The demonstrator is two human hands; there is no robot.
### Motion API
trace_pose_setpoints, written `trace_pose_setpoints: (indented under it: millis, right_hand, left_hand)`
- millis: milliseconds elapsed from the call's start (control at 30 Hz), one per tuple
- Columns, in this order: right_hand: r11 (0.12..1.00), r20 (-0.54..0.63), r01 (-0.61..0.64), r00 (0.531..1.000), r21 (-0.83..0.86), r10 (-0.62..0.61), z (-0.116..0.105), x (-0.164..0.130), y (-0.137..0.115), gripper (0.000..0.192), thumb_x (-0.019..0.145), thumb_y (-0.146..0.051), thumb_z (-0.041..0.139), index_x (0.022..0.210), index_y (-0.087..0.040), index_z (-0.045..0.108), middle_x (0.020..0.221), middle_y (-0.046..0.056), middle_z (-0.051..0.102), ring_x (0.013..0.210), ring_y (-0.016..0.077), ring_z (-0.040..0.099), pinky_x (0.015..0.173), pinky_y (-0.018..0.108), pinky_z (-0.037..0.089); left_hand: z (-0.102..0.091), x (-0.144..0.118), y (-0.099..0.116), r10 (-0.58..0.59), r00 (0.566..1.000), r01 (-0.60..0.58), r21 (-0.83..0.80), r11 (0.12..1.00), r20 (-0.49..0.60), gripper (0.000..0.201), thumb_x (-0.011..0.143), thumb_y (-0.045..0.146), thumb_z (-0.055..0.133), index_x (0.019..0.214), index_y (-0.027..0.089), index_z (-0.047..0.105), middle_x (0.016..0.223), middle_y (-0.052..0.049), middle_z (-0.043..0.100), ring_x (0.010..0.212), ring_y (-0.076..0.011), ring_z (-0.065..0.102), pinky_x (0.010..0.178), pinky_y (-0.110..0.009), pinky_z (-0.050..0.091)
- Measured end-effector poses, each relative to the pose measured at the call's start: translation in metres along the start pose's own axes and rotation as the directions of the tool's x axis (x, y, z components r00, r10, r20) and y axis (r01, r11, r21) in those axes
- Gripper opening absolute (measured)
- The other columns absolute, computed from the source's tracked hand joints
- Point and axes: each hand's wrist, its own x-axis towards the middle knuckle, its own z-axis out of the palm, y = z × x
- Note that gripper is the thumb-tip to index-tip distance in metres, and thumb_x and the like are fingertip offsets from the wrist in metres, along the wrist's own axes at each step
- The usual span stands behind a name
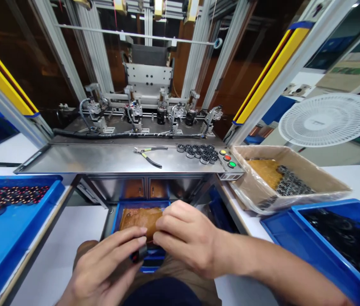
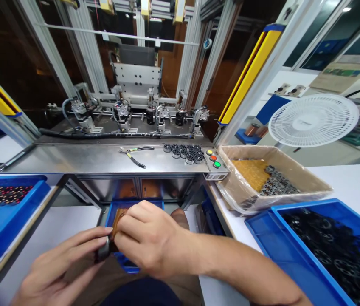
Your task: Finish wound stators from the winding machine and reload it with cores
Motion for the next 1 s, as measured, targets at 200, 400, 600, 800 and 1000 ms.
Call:
trace_pose_setpoints:
  millis: [200,400,600,800,1000]
  right_hand:
    - [0.997,0.176,0.073,0.982,-0.034,-0.066,-0.008,0.006,0.048,0.031,0.098,-0.02,0.044,0.08,-0.015,0.068,0.076,0.007,0.063,0.071,0.0184,0.053,0.065,0.033,0.043]
    - [0.924,0.049,-0.357,0.929,-0.133,0.366,0.029,0.046,0.154,0.045,0.085,-0.039,0.071,0.118,-0.009,0.064,0.127,0.018,0.062,0.119,0.0257,0.056,0.105,0.038,0.043]
    - [0.856,0.13,-0.465,0.857,-0.225,0.499,0.08,0.059,0.202,0.071,0.087,-0.05,0.064,0.141,-0.007,0.047,0.149,0.026,0.041,0.139,0.0364,0.038,0.113,0.049,0.032]
    - [0.838,0.177,-0.481,0.829,-0.26,0.531,0.081,0.055,0.205,0.063,0.093,-0.052,0.053,0.142,-0.014,0.045,0.141,0.022,0.049,0.132,0.0365,0.041,0.109,0.055,0.028]
    - [0.811,0.163,-0.541,0.799,-0.222,0.578,0.078,0.052,0.2,0.047,0.094,-0.04,0.055,0.131,-0.013,0.054,0.124,0.019,0.055,0.115,0.0316,0.05,0.101,0.048,0.035]
  left_hand:
    - [-0.005,-0.013,-0.004,-0.228,0.974,0.227,-0.178,0.957,0.015,0.038,0.075,0.019,0.076,0.109,0.035,0.072,0.11,-0.001,0.078,0.103,-0.0192,0.072,0.092,-0.02,0.054]
    - [0.001,-0.017,-0.005,-0.582,0.806,0.429,-0.57,0.701,-0.109,0.023,0.079,0.024,0.074,0.101,0.031,0.075,0.114,-0.002,0.076,0.107,-0.0201,0.071,0.094,-0.02,0.053]
    - [-0.001,-0.022,-0.013,-0.616,0.765,0.385,-0.633,0.671,-0.188,0.017,0.085,0.021,0.068,0.098,0.029,0.075,0.113,-0.001,0.076,0.111,-0.0175,0.068,0.098,-0.022,0.051]
    - [-0.002,-0.028,-0.013,-0.623,0.762,0.386,-0.649,0.655,-0.177,0.017,0.088,0.02,0.066,0.099,0.031,0.072,0.117,0.003,0.074,0.117,-0.014,0.063,0.103,-0.022,0.047]
    - [-0.002,-0.03,-0.017,-0.658,0.743,0.423,-0.677,0.602,-0.121,0.015,0.087,0.022,0.067,0.1,0.029,0.073,0.118,0.001,0.074,0.116,-0.0147,0.064,0.104,-0.021,0.046]
